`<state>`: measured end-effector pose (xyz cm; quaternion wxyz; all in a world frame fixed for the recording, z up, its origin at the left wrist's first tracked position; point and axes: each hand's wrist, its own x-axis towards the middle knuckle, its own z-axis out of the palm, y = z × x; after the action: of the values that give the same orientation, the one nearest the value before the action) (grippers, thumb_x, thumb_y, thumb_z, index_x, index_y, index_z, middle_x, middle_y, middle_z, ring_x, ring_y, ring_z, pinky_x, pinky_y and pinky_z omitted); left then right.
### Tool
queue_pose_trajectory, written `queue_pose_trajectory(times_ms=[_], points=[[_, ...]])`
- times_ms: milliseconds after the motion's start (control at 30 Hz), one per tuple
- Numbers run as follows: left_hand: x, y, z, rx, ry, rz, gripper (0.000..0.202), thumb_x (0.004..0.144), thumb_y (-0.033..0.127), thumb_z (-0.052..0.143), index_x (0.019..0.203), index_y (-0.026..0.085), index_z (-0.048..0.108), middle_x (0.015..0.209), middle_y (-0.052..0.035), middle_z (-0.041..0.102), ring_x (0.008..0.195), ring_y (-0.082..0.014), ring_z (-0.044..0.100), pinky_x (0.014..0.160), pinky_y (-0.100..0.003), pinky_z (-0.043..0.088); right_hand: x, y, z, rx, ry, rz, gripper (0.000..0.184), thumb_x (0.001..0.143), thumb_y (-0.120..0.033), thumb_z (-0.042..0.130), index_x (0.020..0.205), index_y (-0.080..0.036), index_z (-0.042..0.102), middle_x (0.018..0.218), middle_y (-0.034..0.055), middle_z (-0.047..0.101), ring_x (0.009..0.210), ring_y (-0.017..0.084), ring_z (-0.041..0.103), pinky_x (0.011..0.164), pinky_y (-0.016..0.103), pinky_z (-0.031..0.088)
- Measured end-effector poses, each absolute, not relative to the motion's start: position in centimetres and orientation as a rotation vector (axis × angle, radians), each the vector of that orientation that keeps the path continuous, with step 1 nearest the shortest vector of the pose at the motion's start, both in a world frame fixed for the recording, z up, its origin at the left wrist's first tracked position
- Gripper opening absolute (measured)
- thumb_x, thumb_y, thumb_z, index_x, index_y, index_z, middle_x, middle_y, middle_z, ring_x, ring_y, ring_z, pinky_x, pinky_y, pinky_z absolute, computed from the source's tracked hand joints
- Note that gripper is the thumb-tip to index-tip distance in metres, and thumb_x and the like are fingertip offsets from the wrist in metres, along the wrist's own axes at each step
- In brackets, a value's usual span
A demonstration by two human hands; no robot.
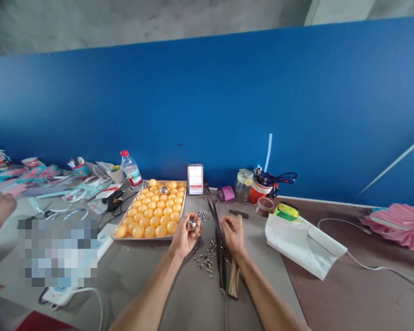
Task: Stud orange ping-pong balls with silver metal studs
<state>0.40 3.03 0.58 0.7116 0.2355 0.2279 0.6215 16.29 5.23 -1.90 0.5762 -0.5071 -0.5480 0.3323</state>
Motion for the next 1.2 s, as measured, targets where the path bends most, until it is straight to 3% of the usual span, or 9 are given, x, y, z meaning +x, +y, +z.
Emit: queue_pose_trajectory(times_ms=[67, 200, 400, 567, 733, 867, 1067, 1200], points=[[0.2, 3.1, 0.4, 0.485, 0.413, 1.352, 0.02, 0.079, 0.032, 0.056, 0.089, 0.016, 0.056, 0.071, -0.0013, 0.059, 0.043, -0.005, 0.043, 0.048, -0.02, 0.033, 16.2, 5.4, -2.0, -1.196, -1.302, 0.719, 0.025, 0.071, -0.04, 0.055, 0.059, -0.018, 0.054, 0.053, -0.0018, 0.047, 0.052, 0.012, 0.042, 0.051, 0.024, 0.035], [0.2, 3.1, 0.3, 0.41, 0.36, 1.332, 0.021, 0.073, 0.026, 0.063, 0.089, 0.013, 0.057, 0.075, -0.0046, 0.061, 0.055, -0.009, 0.052, 0.054, -0.021, 0.037, 16.1, 5.6, -1.8, -1.232, -1.369, 0.617, 0.026, 0.071, -0.039, 0.054, 0.055, -0.018, 0.054, 0.055, -0.0002, 0.049, 0.056, 0.014, 0.045, 0.055, 0.026, 0.037], [0.0, 3.0, 0.4, 0.399, 0.377, 1.296, 0.03, 0.074, 0.036, 0.066, 0.091, 0.012, 0.059, 0.076, -0.0039, 0.059, 0.057, -0.0086, 0.052, 0.054, -0.022, 0.039, 17.7, 4.5, -0.7, -1.3, -1.498, 0.685, 0.025, 0.072, -0.042, 0.056, 0.065, -0.018, 0.056, 0.054, -0.0019, 0.048, 0.053, 0.013, 0.044, 0.052, 0.025, 0.035], [0.1, 2.9, 0.3, 0.384, 0.273, 1.274, 0.03, 0.073, 0.038, 0.068, 0.087, 0.015, 0.055, 0.089, -0.0074, 0.062, 0.063, -0.0113, 0.057, 0.053, -0.021, 0.038, 20.6, 3.4, -0.9, -1.397, -1.532, 0.541, 0.027, 0.073, -0.044, 0.055, 0.07, -0.017, 0.059, 0.059, 0.0013, 0.055, 0.057, 0.016, 0.05, 0.053, 0.026, 0.039], [0.4, 2.8, 0.4, 0.356, 0.213, 1.299, 0.03, 0.072, 0.039, 0.069, 0.085, 0.015, 0.055, 0.08, -0.0063, 0.062, 0.062, -0.0114, 0.056, 0.054, -0.021, 0.037, 21.8, 2.6, -2.7, -1.549, -1.701, 0.369, 0.022, 0.075, -0.037, 0.049, 0.075, -0.018, 0.06, 0.073, 0.0057, 0.061, 0.069, 0.02, 0.057, 0.066, 0.032, 0.045], [0.4, 3.0, 0.2, 0.289, 0.217, 1.318, 0.032, 0.075, 0.043, 0.064, 0.086, 0.014, 0.056, 0.077, -0.0064, 0.061, 0.065, -0.0135, 0.057, 0.056, -0.023, 0.039, 21.6, 1.8, -3.9, -1.702, -1.783, 0.2, 0.025, 0.078, -0.037, 0.044, 0.087, -0.018, 0.058, 0.083, 0.0071, 0.059, 0.076, 0.021, 0.059, 0.067, 0.033, 0.045], [0.3, 3.0, 0.0, 0.344, 0.282, 1.347, 0.027, 0.069, 0.021, 0.072, 0.091, 0.015, 0.058, 0.079, -0.0052, 0.062, 0.071, -0.0131, 0.059, 0.061, -0.022, 0.04, 20.8, 1.4, -3.6, -1.986, -1.881, 0.138, 0.035, 0.078, -0.034, 0.045, 0.109, -0.017, 0.052, 0.102, 0.0125, 0.058, 0.079, 0.024, 0.062, 0.065, 0.033, 0.042], [0.5, 2.7, 0.5, 0.423, 0.311, 1.307, 0.029, 0.067, 0.017, 0.073, 0.092, 0.015, 0.059, 0.078, -0.005, 0.061, 0.069, -0.0121, 0.058, 0.059, -0.022, 0.039, 21.1, 1.9, -3.9, -1.991, -1.8, 0.217, 0.04, 0.072, -0.024, 0.046, 0.111, -0.019, 0.05, 0.095, 0.0105, 0.06, 0.082, 0.024, 0.061, 0.066, 0.032, 0.041]])
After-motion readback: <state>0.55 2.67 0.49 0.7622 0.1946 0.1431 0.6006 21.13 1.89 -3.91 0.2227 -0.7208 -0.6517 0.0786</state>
